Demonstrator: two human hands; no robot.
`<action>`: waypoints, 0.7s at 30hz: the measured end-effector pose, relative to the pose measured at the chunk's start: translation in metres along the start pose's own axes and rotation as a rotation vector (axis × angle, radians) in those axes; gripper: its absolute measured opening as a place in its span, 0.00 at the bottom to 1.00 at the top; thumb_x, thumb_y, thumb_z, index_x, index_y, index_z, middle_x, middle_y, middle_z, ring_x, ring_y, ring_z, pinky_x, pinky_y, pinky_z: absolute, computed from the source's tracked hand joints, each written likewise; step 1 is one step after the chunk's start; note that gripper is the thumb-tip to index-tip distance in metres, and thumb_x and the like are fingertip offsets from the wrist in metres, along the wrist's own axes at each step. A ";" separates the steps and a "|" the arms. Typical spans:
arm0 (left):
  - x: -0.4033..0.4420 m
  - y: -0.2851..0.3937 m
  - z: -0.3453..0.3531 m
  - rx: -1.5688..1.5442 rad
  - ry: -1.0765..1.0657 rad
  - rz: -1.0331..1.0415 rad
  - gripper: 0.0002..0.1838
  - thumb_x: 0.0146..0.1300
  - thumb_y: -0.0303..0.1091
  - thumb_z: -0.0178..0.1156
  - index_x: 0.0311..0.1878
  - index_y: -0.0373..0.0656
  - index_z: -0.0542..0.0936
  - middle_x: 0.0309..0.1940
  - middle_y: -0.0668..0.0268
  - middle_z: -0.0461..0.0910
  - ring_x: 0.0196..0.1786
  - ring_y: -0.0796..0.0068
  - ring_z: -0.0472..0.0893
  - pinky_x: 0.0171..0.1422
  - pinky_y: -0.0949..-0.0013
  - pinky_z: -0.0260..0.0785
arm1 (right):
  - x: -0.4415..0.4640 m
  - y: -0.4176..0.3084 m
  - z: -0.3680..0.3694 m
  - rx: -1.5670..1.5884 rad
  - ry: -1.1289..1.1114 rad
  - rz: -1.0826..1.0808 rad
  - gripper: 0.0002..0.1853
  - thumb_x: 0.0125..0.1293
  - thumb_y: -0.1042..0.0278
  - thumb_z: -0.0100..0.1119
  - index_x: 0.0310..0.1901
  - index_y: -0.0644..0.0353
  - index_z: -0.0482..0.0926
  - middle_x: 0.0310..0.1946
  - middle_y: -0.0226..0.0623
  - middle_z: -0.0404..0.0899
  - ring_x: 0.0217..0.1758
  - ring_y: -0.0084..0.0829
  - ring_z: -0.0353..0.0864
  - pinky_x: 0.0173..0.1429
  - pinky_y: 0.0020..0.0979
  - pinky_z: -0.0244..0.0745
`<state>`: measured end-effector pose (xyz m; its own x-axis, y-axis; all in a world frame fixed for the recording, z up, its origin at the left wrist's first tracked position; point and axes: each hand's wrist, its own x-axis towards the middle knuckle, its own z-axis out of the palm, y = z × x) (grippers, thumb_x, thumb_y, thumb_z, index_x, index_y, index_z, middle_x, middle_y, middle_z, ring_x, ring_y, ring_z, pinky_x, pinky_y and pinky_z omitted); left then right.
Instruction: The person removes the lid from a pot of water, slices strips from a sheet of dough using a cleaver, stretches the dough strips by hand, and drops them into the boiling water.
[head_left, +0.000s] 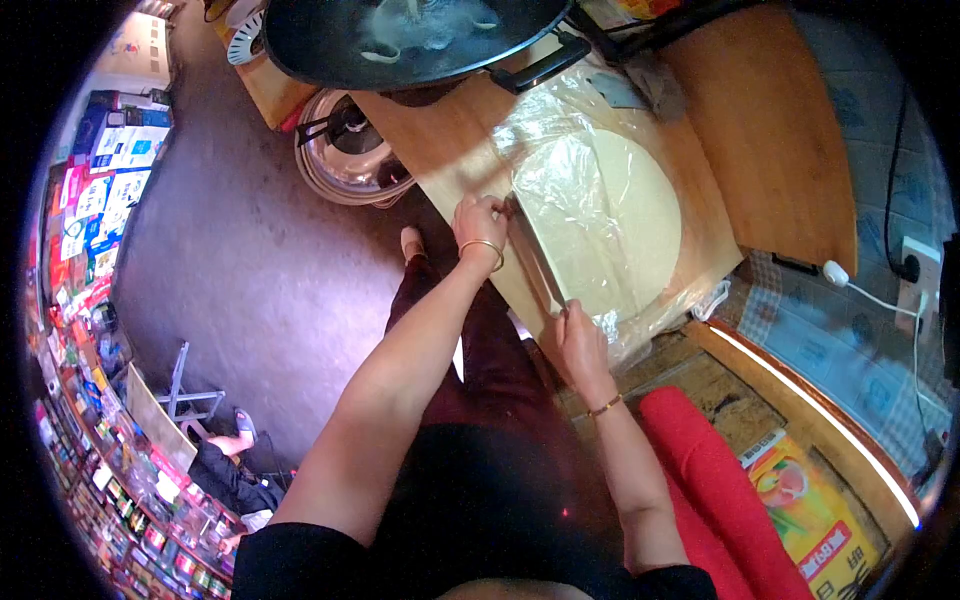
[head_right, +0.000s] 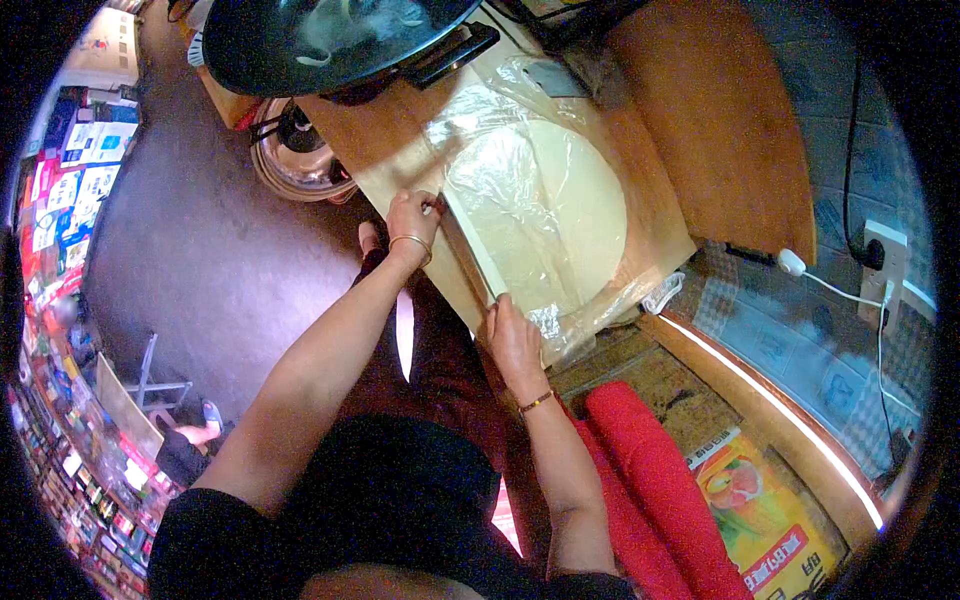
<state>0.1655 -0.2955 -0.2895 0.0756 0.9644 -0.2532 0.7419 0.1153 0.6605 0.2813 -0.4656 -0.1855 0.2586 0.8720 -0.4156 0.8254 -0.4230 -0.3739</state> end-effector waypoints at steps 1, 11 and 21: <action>0.000 0.000 0.000 -0.002 0.000 0.007 0.05 0.45 0.31 0.62 0.29 0.47 0.80 0.33 0.61 0.72 0.44 0.60 0.71 0.48 0.61 0.63 | -0.004 0.003 0.000 0.000 0.007 0.002 0.07 0.62 0.70 0.47 0.37 0.64 0.65 0.24 0.54 0.73 0.28 0.53 0.74 0.29 0.48 0.68; 0.002 0.000 0.001 -0.032 -0.038 -0.039 0.05 0.45 0.37 0.65 0.23 0.49 0.80 0.29 0.62 0.73 0.41 0.61 0.72 0.47 0.62 0.64 | -0.071 0.043 0.005 -0.054 0.008 0.026 0.07 0.60 0.67 0.47 0.35 0.61 0.67 0.29 0.50 0.73 0.31 0.50 0.75 0.33 0.47 0.69; -0.007 -0.002 -0.002 -0.106 -0.023 0.061 0.05 0.45 0.36 0.63 0.24 0.47 0.81 0.33 0.60 0.74 0.41 0.60 0.73 0.48 0.63 0.65 | -0.088 0.079 0.025 0.032 0.027 0.021 0.08 0.60 0.65 0.50 0.33 0.61 0.69 0.24 0.49 0.74 0.26 0.51 0.75 0.29 0.45 0.69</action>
<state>0.1620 -0.3018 -0.2880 0.1348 0.9649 -0.2253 0.6608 0.0819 0.7461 0.3110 -0.5815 -0.1990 0.2895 0.8691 -0.4011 0.8033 -0.4484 -0.3919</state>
